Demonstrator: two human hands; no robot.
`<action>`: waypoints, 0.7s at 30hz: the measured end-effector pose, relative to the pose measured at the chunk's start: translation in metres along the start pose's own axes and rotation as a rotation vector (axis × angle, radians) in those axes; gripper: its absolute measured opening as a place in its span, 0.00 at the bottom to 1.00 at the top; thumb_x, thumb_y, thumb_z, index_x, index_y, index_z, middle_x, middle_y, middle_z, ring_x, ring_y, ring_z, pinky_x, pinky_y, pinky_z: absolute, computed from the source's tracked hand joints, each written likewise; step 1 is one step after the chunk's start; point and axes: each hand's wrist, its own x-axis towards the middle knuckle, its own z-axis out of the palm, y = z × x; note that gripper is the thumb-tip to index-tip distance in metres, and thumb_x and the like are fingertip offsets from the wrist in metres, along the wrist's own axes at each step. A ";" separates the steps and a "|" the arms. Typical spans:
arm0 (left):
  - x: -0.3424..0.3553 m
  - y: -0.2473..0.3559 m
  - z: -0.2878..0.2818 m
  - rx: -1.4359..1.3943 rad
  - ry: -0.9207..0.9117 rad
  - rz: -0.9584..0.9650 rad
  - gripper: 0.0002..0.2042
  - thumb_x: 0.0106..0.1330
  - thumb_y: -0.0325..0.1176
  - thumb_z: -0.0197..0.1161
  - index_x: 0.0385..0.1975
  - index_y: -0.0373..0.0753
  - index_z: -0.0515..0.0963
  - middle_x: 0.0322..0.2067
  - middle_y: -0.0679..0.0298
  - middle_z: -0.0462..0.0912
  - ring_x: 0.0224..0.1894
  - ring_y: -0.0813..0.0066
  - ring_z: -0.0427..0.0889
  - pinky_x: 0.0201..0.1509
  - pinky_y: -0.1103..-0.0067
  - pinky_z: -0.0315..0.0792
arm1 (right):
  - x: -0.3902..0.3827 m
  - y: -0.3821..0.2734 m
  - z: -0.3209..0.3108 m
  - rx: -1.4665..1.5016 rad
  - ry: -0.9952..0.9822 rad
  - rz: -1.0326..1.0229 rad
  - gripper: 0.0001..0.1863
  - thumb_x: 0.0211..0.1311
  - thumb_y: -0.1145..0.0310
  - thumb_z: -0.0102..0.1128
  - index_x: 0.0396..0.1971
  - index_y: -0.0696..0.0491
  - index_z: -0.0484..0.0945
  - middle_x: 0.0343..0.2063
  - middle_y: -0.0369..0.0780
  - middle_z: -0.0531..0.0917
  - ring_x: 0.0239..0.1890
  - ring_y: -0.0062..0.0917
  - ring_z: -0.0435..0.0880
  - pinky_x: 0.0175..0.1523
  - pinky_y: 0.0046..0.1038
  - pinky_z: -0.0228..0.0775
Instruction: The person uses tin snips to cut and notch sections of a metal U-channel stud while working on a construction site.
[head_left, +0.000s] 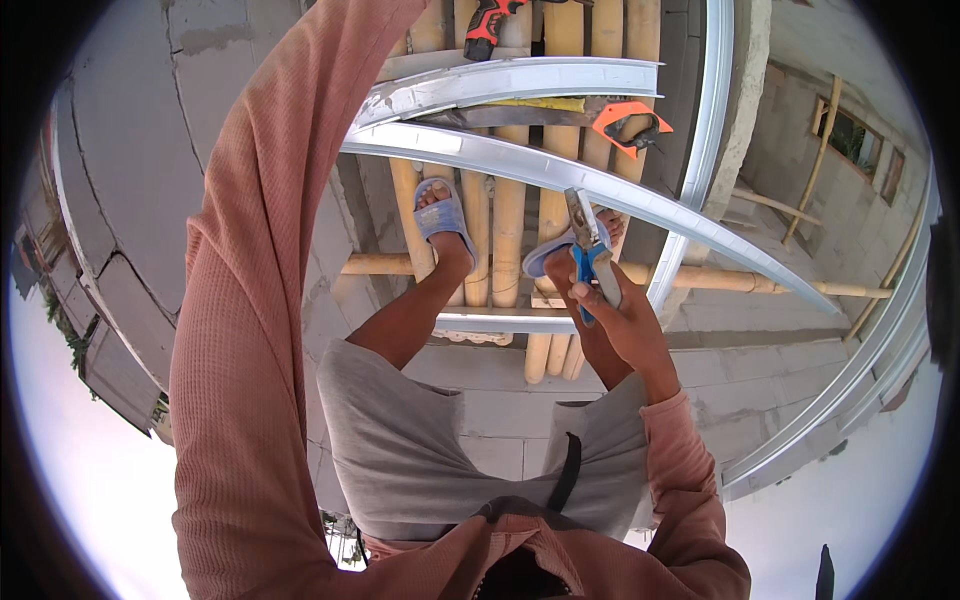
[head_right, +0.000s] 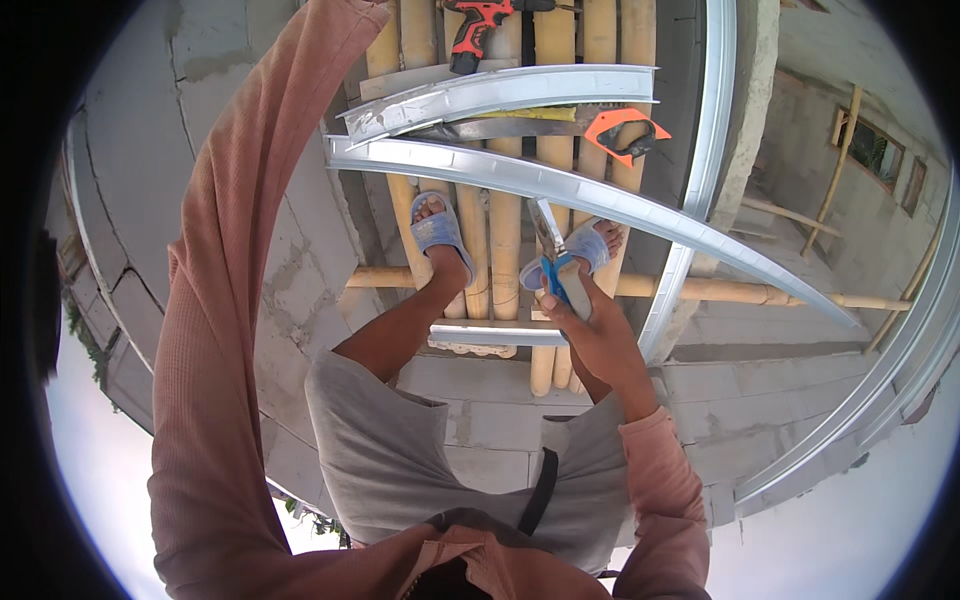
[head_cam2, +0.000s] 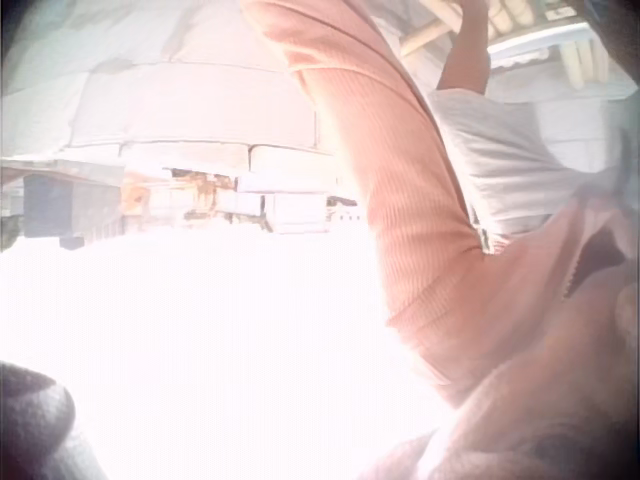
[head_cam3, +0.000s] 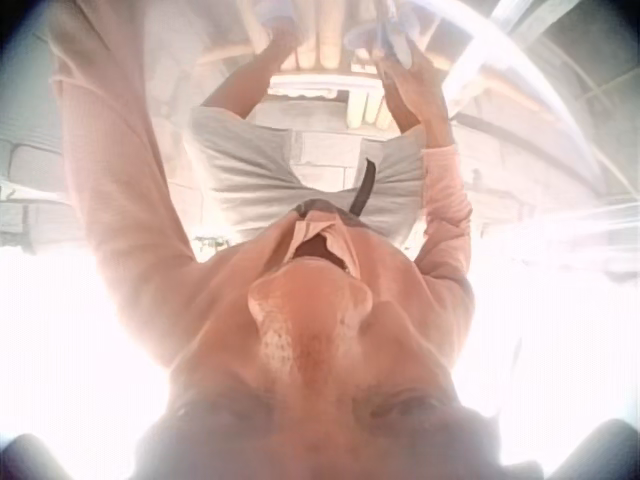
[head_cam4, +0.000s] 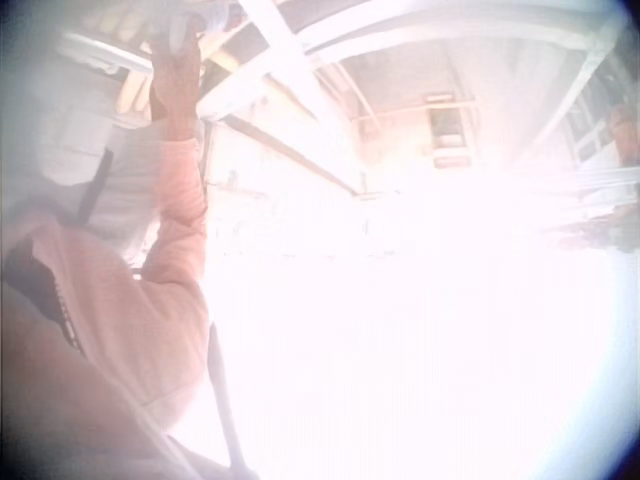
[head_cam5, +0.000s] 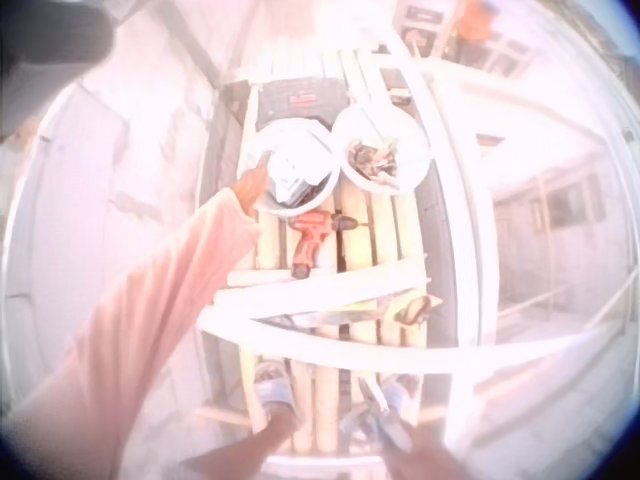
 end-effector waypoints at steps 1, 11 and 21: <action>0.003 -0.003 -0.007 0.077 0.005 0.042 0.37 0.72 0.61 0.57 0.70 0.38 0.64 0.59 0.52 0.75 0.62 0.60 0.78 0.65 0.68 0.72 | 0.006 -0.001 -0.014 -0.007 -0.057 0.053 0.37 0.70 0.46 0.64 0.65 0.63 0.72 0.47 0.53 0.86 0.53 0.37 0.84 0.61 0.34 0.71; -0.139 -0.159 -0.069 0.775 -0.343 0.402 0.42 0.72 0.63 0.58 0.76 0.39 0.58 0.68 0.42 0.67 0.70 0.41 0.67 0.75 0.57 0.64 | 0.081 -0.030 -0.089 -0.415 -0.052 -0.003 0.30 0.72 0.51 0.64 0.62 0.59 0.75 0.46 0.46 0.87 0.49 0.31 0.84 0.57 0.33 0.73; -0.120 -0.205 -0.051 1.201 -0.593 0.641 0.66 0.48 0.77 0.69 0.79 0.35 0.47 0.70 0.38 0.62 0.73 0.37 0.60 0.80 0.53 0.54 | 0.153 -0.019 -0.121 -0.388 -0.006 -0.057 0.27 0.70 0.45 0.65 0.49 0.57 0.79 0.33 0.38 0.85 0.36 0.22 0.80 0.42 0.27 0.72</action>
